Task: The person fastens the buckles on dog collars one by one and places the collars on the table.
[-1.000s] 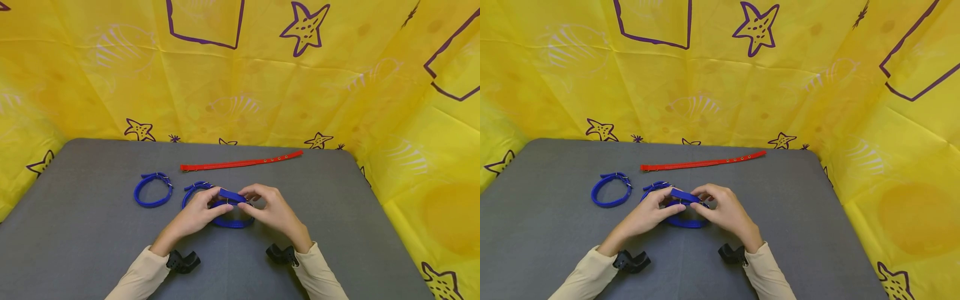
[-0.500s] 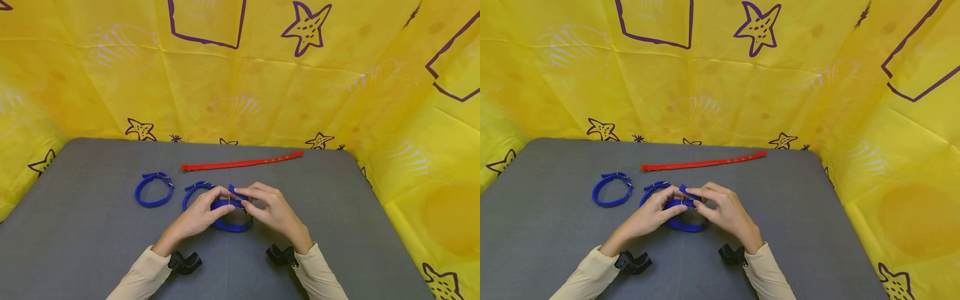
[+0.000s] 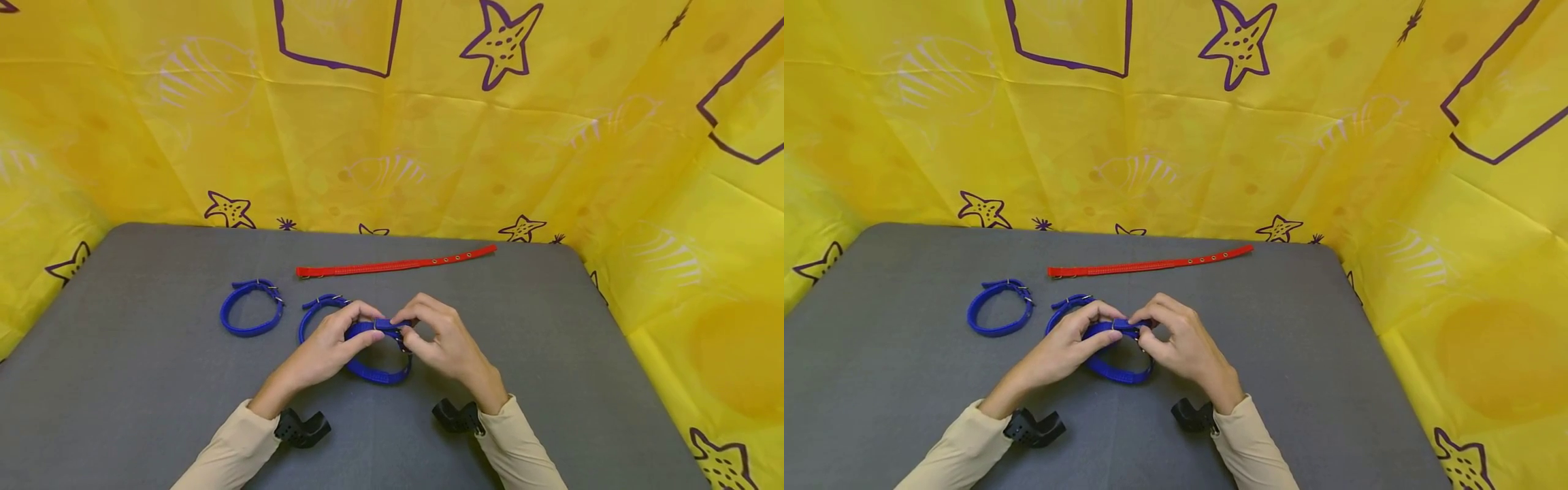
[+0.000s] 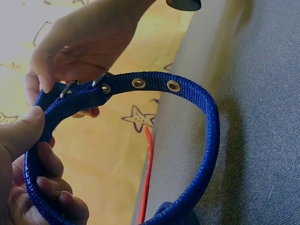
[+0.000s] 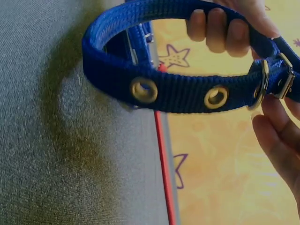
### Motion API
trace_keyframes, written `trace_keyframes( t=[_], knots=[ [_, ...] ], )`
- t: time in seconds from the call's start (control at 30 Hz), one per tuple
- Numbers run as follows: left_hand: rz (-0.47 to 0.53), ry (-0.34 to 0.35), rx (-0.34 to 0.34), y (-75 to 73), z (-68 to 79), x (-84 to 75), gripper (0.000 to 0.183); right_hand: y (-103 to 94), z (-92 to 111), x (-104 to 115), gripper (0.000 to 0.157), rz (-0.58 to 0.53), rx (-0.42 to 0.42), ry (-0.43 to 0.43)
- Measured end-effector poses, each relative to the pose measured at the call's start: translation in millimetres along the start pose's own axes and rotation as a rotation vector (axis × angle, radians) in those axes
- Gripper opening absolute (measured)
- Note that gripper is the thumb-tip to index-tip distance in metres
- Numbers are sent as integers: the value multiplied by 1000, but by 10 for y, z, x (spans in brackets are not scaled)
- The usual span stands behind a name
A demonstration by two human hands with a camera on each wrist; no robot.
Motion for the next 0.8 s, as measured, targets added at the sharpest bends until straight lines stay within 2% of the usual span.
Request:
trace_keyframes(
  t=[0.23,0.43,0.57,0.67,0.8],
  knots=[
    [-4,-4,-8,-10,-2,-10,21,-7,-1,-11,23,7,18,31],
    [-12,-25,-4,0,-3,19,20,41,2,-25,23,-16,67,37],
    [3,-31,0,-2,-6,40,19,33,17,-64,14,1,68,89],
    [19,-46,-10,-20,-6,60,19,21,34,-92,12,7,62,130],
    [14,-61,-39,-49,-8,73,19,29,32,-86,11,-14,57,102]
  ],
)
Point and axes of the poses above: each hand's wrist, its own z-axis away from the middle knuckle, its own y-axis out of the palm, x = y × z, the point moved 7 cm from there along -z, towards the middle knuckle, and after that the axes turned 10 degrees about -y, right-handed, at the moved point
